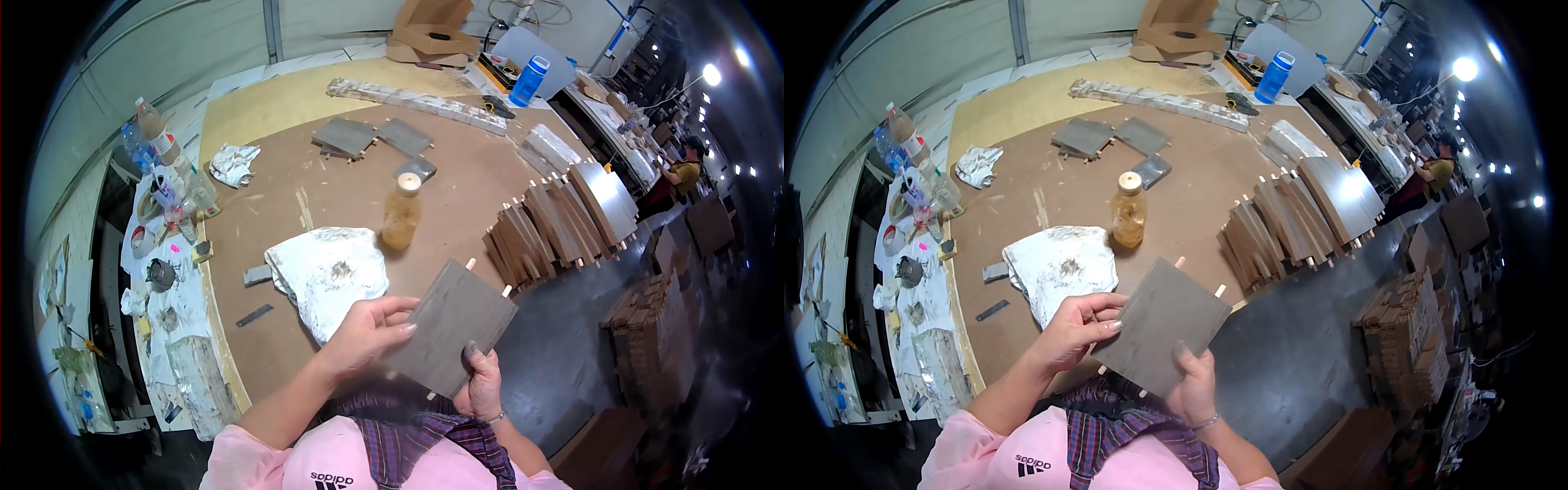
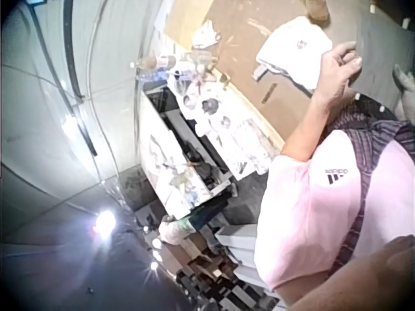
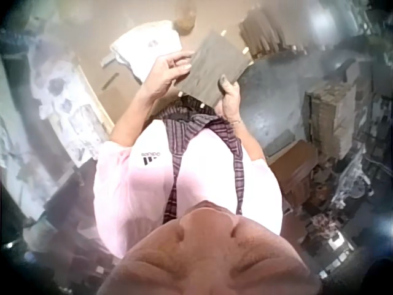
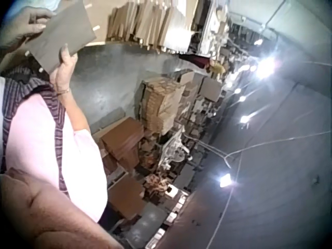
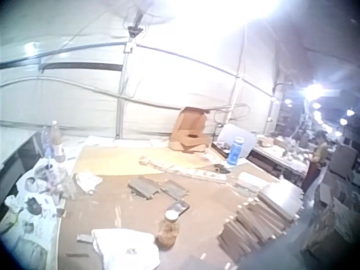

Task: The person sands the edges of wood panels using a sanding block and wipes them with a cloth. They apply glue from a bottle and continue sanding and cleaning the panels on a work table.

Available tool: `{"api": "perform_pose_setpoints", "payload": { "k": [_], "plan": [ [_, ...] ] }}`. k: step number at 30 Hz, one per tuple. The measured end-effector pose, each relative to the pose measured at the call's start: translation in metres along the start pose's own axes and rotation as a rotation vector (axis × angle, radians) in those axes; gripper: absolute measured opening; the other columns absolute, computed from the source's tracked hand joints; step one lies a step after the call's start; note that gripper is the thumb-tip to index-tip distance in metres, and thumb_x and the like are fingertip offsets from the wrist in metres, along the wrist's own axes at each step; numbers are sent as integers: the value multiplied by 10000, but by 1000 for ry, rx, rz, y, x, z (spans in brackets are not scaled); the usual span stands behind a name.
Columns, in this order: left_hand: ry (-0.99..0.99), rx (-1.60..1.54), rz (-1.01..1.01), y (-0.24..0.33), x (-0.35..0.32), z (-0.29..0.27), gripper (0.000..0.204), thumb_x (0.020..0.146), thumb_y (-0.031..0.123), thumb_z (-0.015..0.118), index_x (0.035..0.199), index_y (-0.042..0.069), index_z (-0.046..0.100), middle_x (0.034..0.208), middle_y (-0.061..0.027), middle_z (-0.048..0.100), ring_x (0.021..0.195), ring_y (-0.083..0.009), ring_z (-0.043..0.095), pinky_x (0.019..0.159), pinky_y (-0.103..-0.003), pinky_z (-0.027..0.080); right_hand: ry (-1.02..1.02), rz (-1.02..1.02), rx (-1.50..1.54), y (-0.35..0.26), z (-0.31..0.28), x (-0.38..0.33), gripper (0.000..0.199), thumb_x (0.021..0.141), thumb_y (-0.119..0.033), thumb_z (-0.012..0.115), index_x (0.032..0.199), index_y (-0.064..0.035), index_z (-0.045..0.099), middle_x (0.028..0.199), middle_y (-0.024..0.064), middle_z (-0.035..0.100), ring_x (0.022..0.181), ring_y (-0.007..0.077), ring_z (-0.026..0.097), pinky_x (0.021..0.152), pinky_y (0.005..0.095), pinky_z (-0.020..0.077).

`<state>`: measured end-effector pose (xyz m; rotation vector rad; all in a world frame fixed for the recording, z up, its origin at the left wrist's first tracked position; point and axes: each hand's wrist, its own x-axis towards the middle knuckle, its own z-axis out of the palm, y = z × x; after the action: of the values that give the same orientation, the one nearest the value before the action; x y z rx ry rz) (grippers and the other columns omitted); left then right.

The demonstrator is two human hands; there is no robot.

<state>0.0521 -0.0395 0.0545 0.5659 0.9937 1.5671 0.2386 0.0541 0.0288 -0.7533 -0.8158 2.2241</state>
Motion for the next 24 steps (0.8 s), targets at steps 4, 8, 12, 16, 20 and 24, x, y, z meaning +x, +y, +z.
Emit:
{"api": "perform_pose_setpoints", "payload": {
  "k": [4, 8, 12, 16, 20, 24],
  "plan": [
    [21, -21, -12, 1, -4, -5, 419, 898, 2, 606, 1293, -110, 520, 1146, -122, 659, 1024, -144, 636, 920, -275, 499, 8, 21, -12, 6, 2, 2, 451, 930, -149, 614, 1313, 51, 486, 1251, 160, 602, 1128, 274, 605, 987, 409, 489],
    [54, -20, -24, 0, -8, -12, 392, 910, -12, 577, 1287, -105, 526, 1149, -126, 659, 1025, -143, 637, 910, -276, 504, 10, 36, -22, 10, 11, 4, 460, 918, -141, 628, 1307, 59, 487, 1247, 163, 604, 1129, 274, 602, 997, 405, 477],
    [108, -50, -9, -9, -11, -28, 348, 923, -4, 570, 1258, -94, 550, 1115, -113, 669, 992, -131, 641, 885, -269, 509, -17, 76, -83, 19, 16, 9, 474, 889, -104, 640, 1307, 59, 486, 1243, 160, 604, 1128, 267, 602, 1004, 399, 466],
    [188, -7, 15, -16, -14, -39, 306, 932, 13, 566, 1222, -86, 566, 1027, -95, 685, 888, -101, 633, 806, -241, 509, -40, 140, -111, 23, 23, 11, 495, 858, -67, 647, 1311, 50, 486, 1232, 148, 606, 1128, 260, 599, 1000, 393, 466],
    [263, 108, -2, -22, -14, -55, 264, 925, 55, 620, 1156, -72, 606, 891, -52, 690, 794, -71, 608, 704, -213, 492, -67, 208, -185, 27, 30, 12, 518, 836, -49, 653, 1318, 40, 485, 1221, 140, 608, 1119, 258, 601, 991, 389, 468],
    [282, 199, 55, -23, -16, -71, 216, 906, 64, 648, 1087, -54, 648, 845, -23, 675, 758, -55, 588, 671, -203, 475, -36, 195, -156, 21, 39, 18, 468, 814, -6, 653, 1259, 53, 520, 1138, 119, 617, 1037, 220, 600, 946, 349, 458]
  ]
}}
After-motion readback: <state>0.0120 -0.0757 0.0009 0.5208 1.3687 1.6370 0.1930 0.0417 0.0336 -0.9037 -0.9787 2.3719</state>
